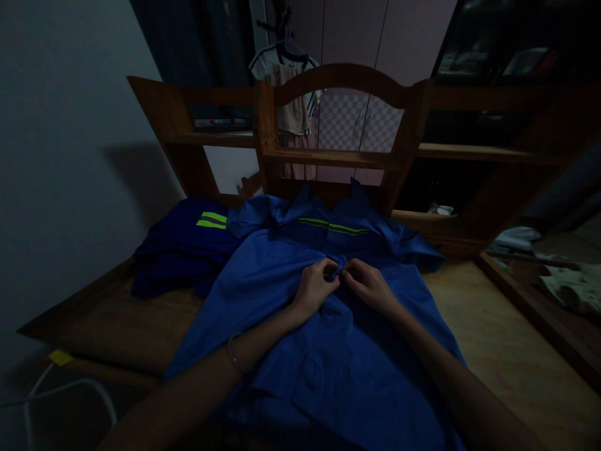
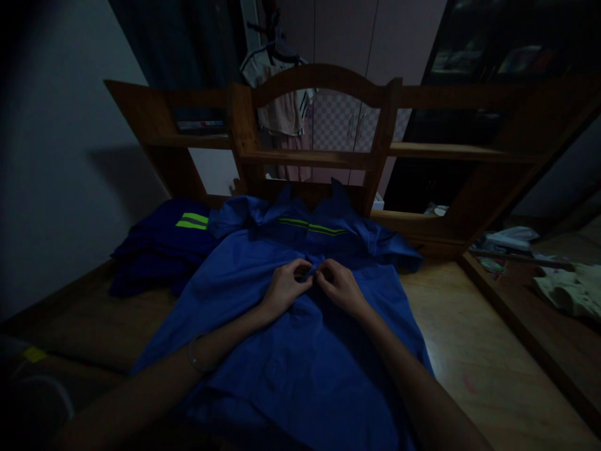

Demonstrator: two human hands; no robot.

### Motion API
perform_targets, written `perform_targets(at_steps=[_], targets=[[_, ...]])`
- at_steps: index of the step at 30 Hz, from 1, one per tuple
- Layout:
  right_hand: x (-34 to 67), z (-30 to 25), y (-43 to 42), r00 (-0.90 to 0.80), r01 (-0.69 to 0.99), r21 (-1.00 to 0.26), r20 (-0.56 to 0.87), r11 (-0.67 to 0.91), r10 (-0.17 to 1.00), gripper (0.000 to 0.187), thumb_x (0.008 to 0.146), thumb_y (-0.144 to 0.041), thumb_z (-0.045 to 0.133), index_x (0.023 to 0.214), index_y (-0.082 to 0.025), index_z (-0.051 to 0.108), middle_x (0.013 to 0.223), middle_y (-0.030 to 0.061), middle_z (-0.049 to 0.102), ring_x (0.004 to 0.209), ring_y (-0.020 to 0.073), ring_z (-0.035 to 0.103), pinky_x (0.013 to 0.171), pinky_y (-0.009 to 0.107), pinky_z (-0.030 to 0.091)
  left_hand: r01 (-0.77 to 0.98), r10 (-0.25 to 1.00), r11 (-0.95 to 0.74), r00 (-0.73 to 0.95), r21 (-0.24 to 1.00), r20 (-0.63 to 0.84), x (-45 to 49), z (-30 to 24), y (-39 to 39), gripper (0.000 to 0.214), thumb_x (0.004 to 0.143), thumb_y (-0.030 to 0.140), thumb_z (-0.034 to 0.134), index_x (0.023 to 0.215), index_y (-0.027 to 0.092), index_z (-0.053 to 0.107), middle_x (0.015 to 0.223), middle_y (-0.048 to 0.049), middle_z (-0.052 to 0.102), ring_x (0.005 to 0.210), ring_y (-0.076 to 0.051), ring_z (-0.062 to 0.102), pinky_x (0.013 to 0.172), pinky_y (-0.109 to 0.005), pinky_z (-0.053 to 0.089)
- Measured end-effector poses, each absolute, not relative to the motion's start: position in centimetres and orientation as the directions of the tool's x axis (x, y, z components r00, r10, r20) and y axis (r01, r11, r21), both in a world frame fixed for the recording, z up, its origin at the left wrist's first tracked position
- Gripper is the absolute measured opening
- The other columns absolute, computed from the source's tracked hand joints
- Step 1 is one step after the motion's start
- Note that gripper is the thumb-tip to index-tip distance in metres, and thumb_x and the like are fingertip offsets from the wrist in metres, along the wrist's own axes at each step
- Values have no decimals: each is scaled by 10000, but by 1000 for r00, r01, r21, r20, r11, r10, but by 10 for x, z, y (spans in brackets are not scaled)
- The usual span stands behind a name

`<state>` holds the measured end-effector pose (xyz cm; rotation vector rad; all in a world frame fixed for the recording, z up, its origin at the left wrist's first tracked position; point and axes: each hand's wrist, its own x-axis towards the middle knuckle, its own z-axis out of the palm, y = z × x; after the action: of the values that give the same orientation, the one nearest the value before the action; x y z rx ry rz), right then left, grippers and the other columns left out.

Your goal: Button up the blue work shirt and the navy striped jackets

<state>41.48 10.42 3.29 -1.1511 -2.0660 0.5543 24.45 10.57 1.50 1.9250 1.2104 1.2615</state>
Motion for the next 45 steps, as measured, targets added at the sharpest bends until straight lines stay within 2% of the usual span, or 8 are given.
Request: perform_targets(at_steps=[6,10,15,22,32,38,45], targets=[[419,26,108,-329,518,-718,334,465,883,222,899,-384,473,905,-193,586,736,5,597,617,126,551,556,225,385,350,902,-432,164,831,400,241,16,110,213,733,161,620,944,160,646,884,-32,685,800,-141,648,747,-234,503],[420,24,109,-315,492,-758,304,428,899,257,906,-419,460,935,-192,578,676,-10,590,560,124,555,531,227,387,356,905,-425,163,832,393,240,15,111,164,733,199,628,891,154,644,818,-23,674,750,-137,633,685,-219,485],[417,28,106,-351,504,-737,302,450,887,229,908,-408,467,924,-196,552,715,-5,589,618,128,554,563,226,391,366,908,-419,156,831,389,242,14,108,129,726,209,630,842,154,630,753,-2,651,690,-122,607,626,-200,449],[412,28,101,-368,542,-674,347,502,863,214,937,-371,414,885,-197,529,747,9,573,685,141,540,602,239,383,290,910,-413,154,863,384,244,8,111,161,733,196,617,888,158,598,833,-13,659,751,-125,616,693,-212,462],[407,19,101,-322,503,-712,373,491,870,170,941,-360,407,881,-214,471,728,-3,533,641,136,499,573,240,363,265,926,-375,144,888,348,243,6,116,167,710,196,642,859,144,588,801,-19,650,732,-133,613,677,-222,470],[405,21,100,-306,491,-736,356,467,883,168,947,-369,378,907,-222,449,734,0,538,623,140,505,576,247,375,179,927,-369,150,912,345,244,5,117,233,732,207,646,949,135,602,903,-55,666,801,-139,635,750,-243,499],[405,24,96,-284,485,-757,336,437,898,169,925,-380,415,928,-216,456,741,-2,549,615,130,510,552,234,375,193,934,-353,122,915,335,245,6,116,245,715,180,664,952,142,610,920,-57,669,818,-138,641,776,-247,511]])
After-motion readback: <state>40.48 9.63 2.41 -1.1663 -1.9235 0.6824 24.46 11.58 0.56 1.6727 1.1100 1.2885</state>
